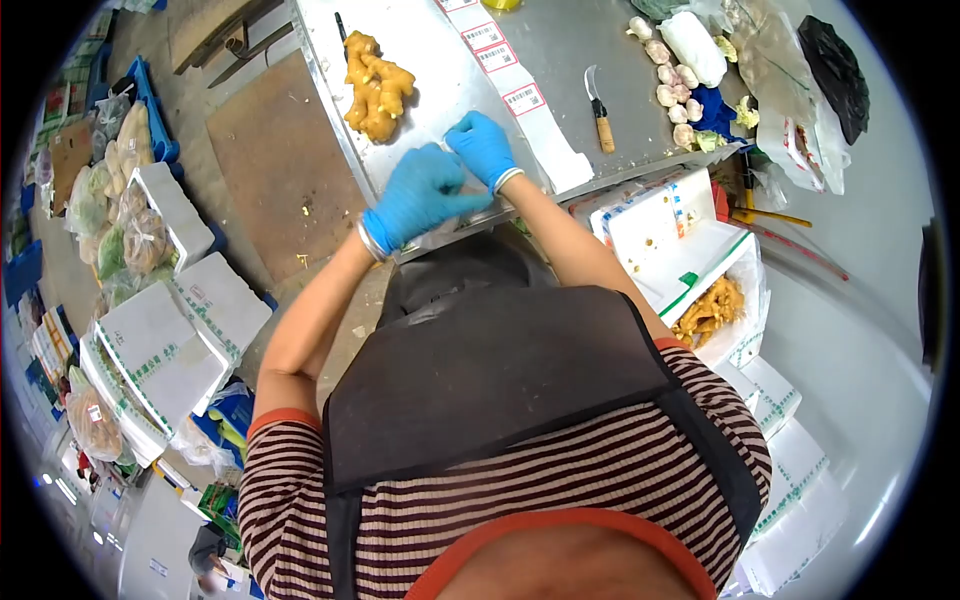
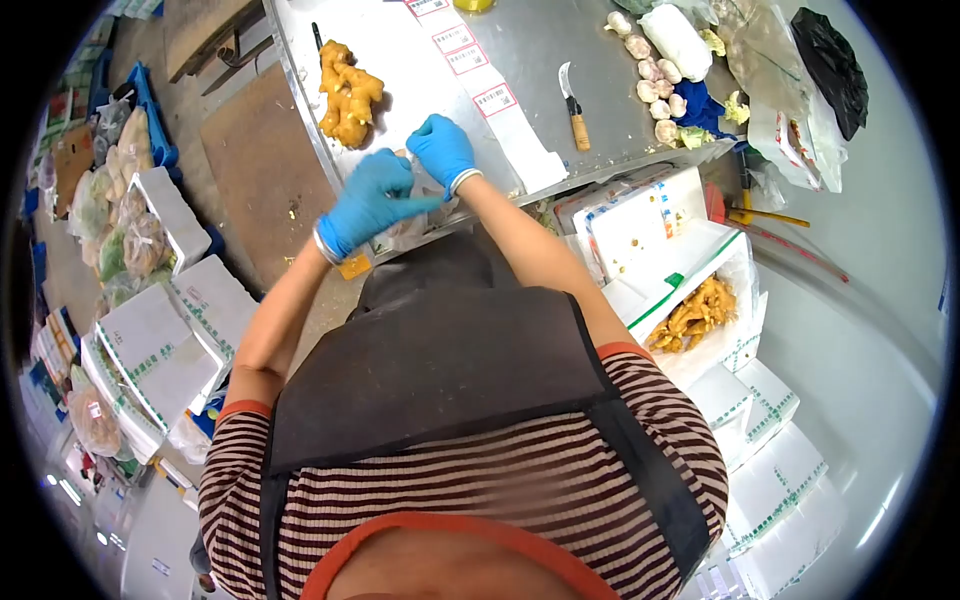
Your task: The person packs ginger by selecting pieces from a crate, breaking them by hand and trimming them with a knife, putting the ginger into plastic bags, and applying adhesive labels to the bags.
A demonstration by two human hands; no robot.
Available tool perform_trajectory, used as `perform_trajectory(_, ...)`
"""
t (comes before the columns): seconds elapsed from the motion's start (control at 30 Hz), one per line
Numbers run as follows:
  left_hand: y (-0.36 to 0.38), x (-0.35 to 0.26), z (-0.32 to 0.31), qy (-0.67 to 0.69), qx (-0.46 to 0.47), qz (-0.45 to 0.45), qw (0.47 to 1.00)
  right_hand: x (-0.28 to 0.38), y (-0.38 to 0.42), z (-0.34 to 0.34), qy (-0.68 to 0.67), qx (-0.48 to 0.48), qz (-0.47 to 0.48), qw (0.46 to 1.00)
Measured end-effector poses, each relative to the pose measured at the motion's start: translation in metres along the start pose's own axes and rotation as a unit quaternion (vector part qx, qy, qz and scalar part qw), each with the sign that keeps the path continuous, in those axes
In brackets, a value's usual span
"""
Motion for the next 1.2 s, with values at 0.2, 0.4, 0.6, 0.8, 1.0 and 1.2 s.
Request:
perform_trajectory(0.2,-0.087,0.061,0.046,0.247,-0.125,0.289,0.916,-0.024,-0.013,0.007,-0.268,0.255,-0.022,0.929)
perform_trajectory(0.4,-0.162,0.186,-0.086,0.599,-0.010,0.466,0.651,-0.033,-0.004,0.057,-0.242,0.285,-0.021,0.927)
perform_trajectory(0.6,-0.180,0.193,-0.115,0.443,-0.008,0.455,0.772,-0.041,-0.070,0.143,0.077,-0.006,0.051,0.996)
perform_trajectory(0.8,-0.172,0.184,-0.107,0.478,-0.138,0.396,0.772,-0.010,-0.123,0.122,0.357,0.024,0.241,0.902)
perform_trajectory(1.0,-0.171,0.170,-0.083,0.356,-0.128,0.353,0.856,-0.001,-0.136,0.121,0.428,0.033,0.294,0.854)
perform_trajectory(1.2,-0.152,0.167,-0.066,0.361,-0.108,0.387,0.842,-0.053,-0.180,0.208,0.011,-0.283,0.060,0.957)
Point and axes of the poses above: each hand's wrist, its own y-axis away from the middle knuckle, its own z-axis out of the back of the hand, x = y × z, the point moved 5 cm from there along -y, towards the middle knuckle, and after that the axes turned 7 degrees about x, right-handed, at the moved point
